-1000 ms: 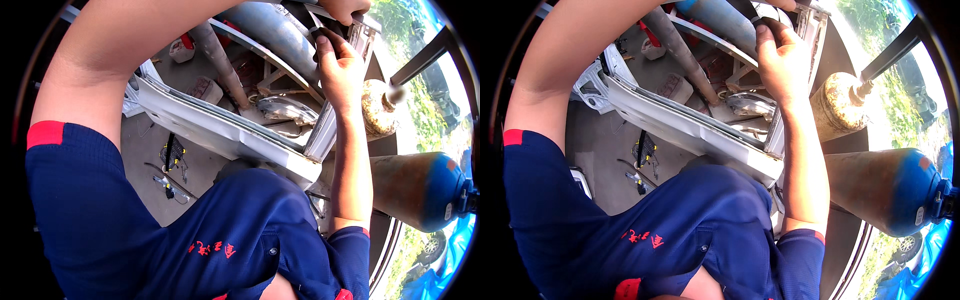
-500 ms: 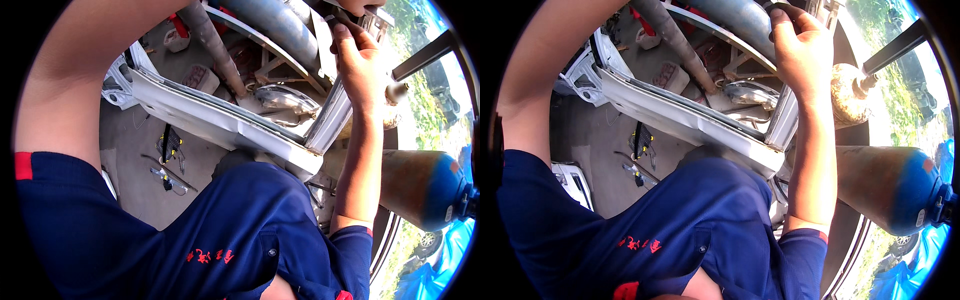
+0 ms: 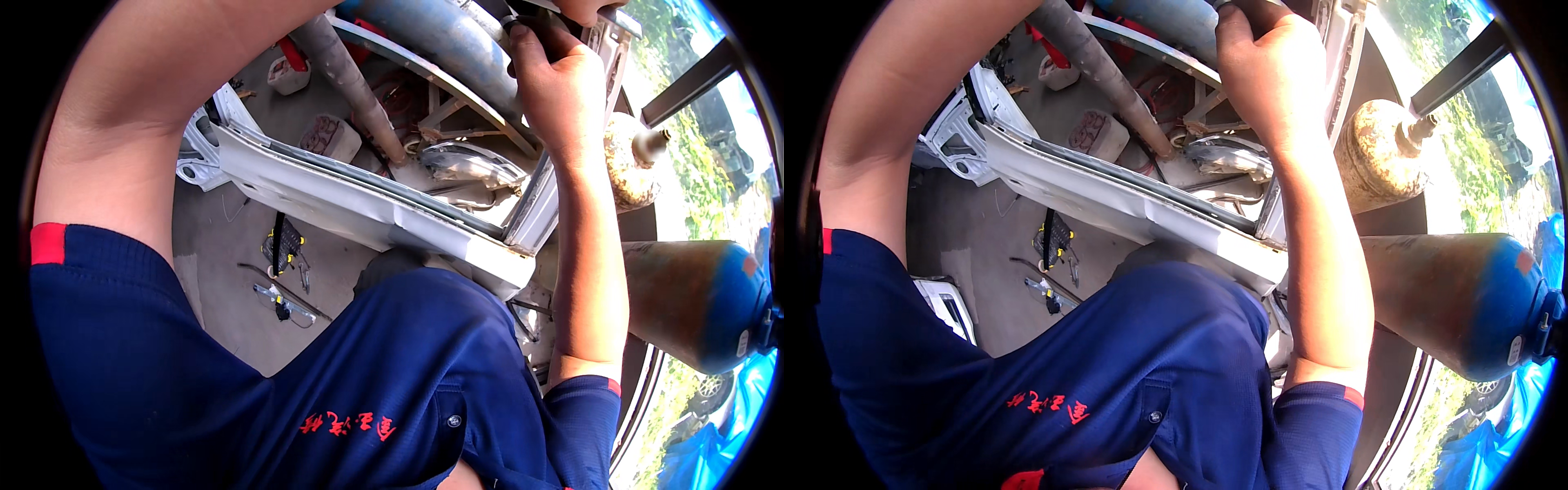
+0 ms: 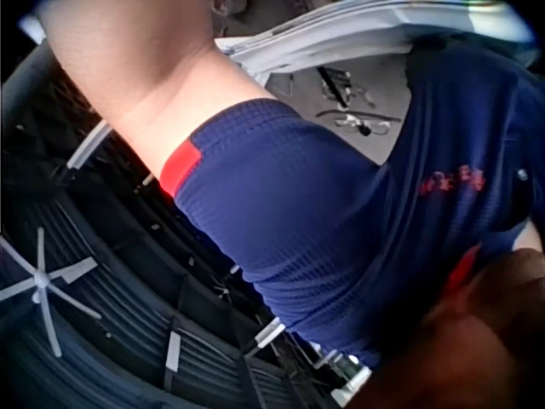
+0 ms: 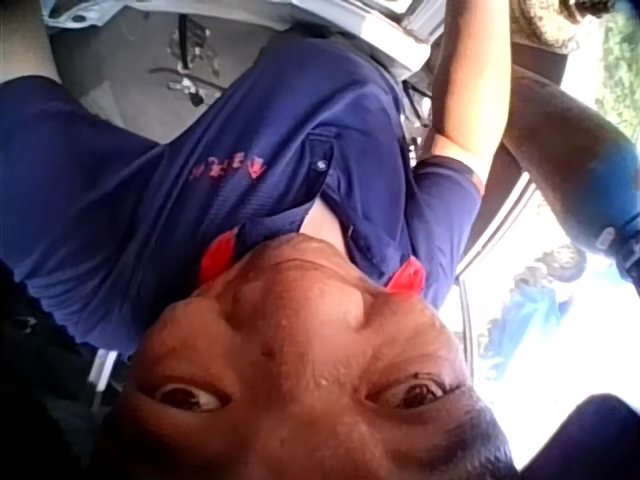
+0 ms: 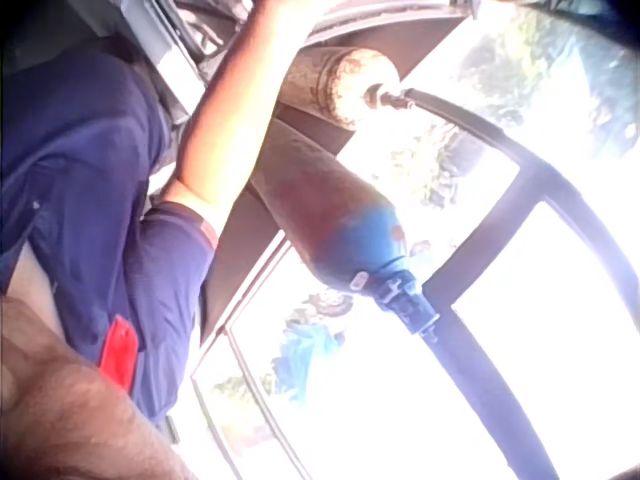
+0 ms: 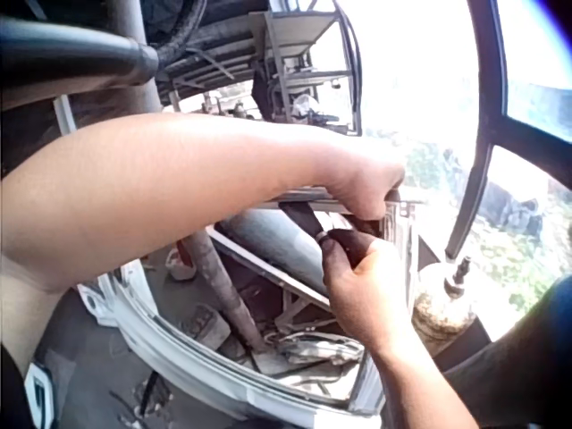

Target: The person installs a chrome trim piece onto a white car door frame. They align the trim along the door's edge and use a rubber mallet to tap it into place, ensuring a secure fit. The person repeatedly checks the alignment and taps different sections of the trim to complete the installation.

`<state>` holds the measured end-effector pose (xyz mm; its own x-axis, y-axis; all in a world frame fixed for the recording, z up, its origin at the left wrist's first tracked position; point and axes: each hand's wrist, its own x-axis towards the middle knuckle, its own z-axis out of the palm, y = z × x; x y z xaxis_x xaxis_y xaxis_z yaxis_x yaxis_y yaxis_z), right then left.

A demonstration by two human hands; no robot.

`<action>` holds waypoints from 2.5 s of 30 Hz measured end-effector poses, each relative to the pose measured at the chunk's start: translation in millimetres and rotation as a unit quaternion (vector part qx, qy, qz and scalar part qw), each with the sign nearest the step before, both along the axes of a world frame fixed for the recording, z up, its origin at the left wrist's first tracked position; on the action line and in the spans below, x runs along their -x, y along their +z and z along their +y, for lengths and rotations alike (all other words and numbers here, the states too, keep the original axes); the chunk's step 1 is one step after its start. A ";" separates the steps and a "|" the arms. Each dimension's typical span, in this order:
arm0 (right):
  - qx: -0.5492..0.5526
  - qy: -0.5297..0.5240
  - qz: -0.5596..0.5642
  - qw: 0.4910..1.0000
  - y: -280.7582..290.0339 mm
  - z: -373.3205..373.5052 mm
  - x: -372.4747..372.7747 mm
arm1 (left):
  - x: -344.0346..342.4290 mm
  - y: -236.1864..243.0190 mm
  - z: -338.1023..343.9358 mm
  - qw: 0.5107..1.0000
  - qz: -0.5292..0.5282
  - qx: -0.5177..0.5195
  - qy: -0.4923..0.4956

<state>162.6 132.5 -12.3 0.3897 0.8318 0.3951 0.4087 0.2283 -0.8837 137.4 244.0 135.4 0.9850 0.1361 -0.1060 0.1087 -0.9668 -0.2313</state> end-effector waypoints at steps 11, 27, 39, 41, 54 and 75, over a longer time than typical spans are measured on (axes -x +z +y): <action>-0.062 0.024 0.019 0.998 -21.2 -12.3 -15.5 | -1.6 -21.7 1.7 0.990 -0.048 -0.129 -0.035; 0.024 0.072 -0.020 0.997 30.1 1.9 2.5 | -3.8 -10.9 7.2 0.998 -0.012 -0.066 -0.003; 0.049 0.197 -0.003 0.979 -3.7 20.5 77.4 | 5.0 -4.3 -4.1 0.999 -0.009 -0.053 -0.006; 0.053 0.111 0.061 0.990 -8.8 -6.5 32.4 | 10.9 -1.0 -4.0 0.998 -0.025 -0.042 -0.025; 0.015 0.023 -0.024 0.999 2.2 -2.7 -37.7 | 6.8 5.5 -2.2 0.999 0.007 -0.024 -0.031; -0.076 0.049 -0.099 0.991 -4.7 42.4 8.8 | 0.8 1.6 2.6 0.999 0.017 -0.024 -0.026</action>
